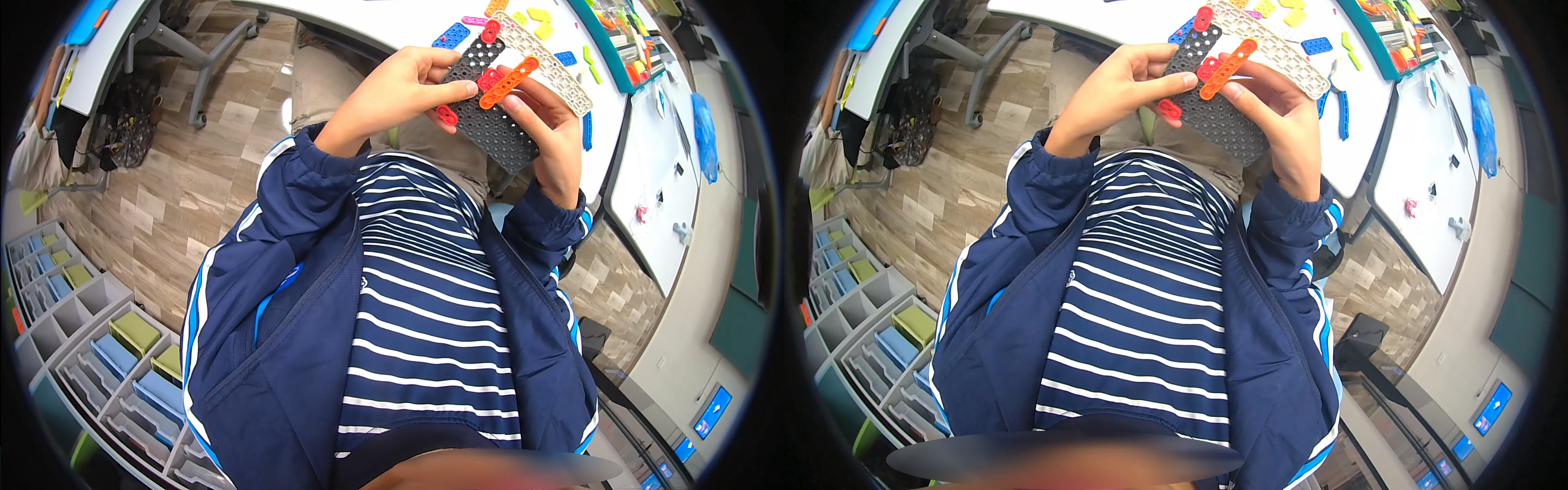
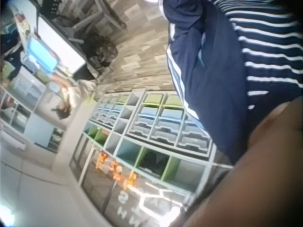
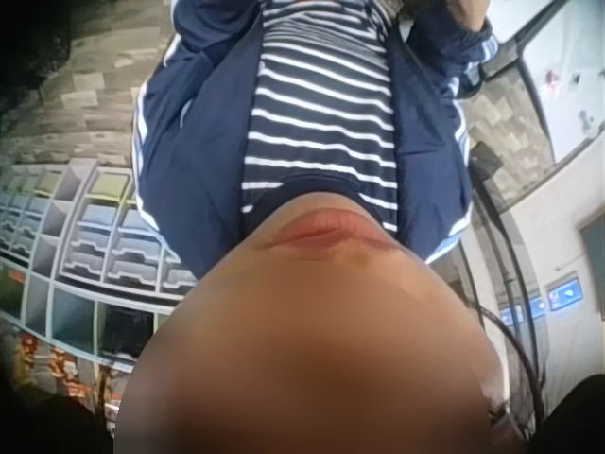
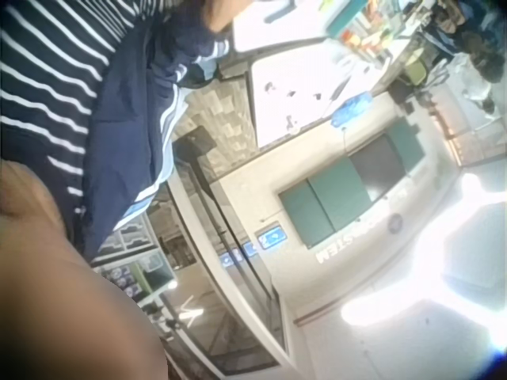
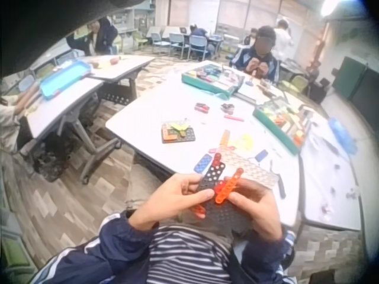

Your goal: The person assembles colorful plastic strips onto a gray pegboard base, using pliers to press and secure the pieces. They repeatedly pick up strips, align them on the board, and use the pliers to fasten them in place.

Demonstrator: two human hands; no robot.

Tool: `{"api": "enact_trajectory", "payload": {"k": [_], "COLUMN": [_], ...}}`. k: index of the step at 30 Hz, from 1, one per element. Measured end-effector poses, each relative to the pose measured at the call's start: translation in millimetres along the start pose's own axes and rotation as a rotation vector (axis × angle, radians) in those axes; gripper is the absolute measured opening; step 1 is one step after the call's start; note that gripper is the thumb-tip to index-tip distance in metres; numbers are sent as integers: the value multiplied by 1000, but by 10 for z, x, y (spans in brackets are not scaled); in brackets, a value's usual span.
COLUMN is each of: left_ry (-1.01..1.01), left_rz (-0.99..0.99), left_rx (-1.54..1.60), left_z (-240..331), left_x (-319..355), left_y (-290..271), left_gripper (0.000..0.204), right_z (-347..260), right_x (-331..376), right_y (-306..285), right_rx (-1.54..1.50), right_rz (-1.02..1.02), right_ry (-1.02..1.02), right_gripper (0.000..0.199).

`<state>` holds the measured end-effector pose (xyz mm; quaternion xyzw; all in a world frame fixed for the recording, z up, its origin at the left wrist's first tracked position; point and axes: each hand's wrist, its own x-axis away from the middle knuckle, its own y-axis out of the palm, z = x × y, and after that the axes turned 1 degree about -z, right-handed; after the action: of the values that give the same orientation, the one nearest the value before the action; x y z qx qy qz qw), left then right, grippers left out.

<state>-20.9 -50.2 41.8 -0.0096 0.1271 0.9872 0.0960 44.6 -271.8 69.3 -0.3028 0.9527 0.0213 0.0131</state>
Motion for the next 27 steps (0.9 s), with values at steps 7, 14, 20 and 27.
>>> {"api": "enact_trajectory", "payload": {"k": [7,14,20,27], "left_ry": [-8,-3,-21,-27], "left_rz": [37,43,39,44], "left_rx": [32,57,31,9], "left_z": [19,32,19,18], "left_x": [3,2,1,14], "left_y": [47,69,60,53], "left_gripper": [40,40,40,38], "right_z": [-25,-2,12,-6], "right_x": [17,23,40,45], "right_y": [68,98,116,105], "right_rx": [36,106,91,110], "right_rz": [25,38,52,31], "right_ry": [-78,-207,-169,-143], "right_gripper": [35,33,32,32]}}
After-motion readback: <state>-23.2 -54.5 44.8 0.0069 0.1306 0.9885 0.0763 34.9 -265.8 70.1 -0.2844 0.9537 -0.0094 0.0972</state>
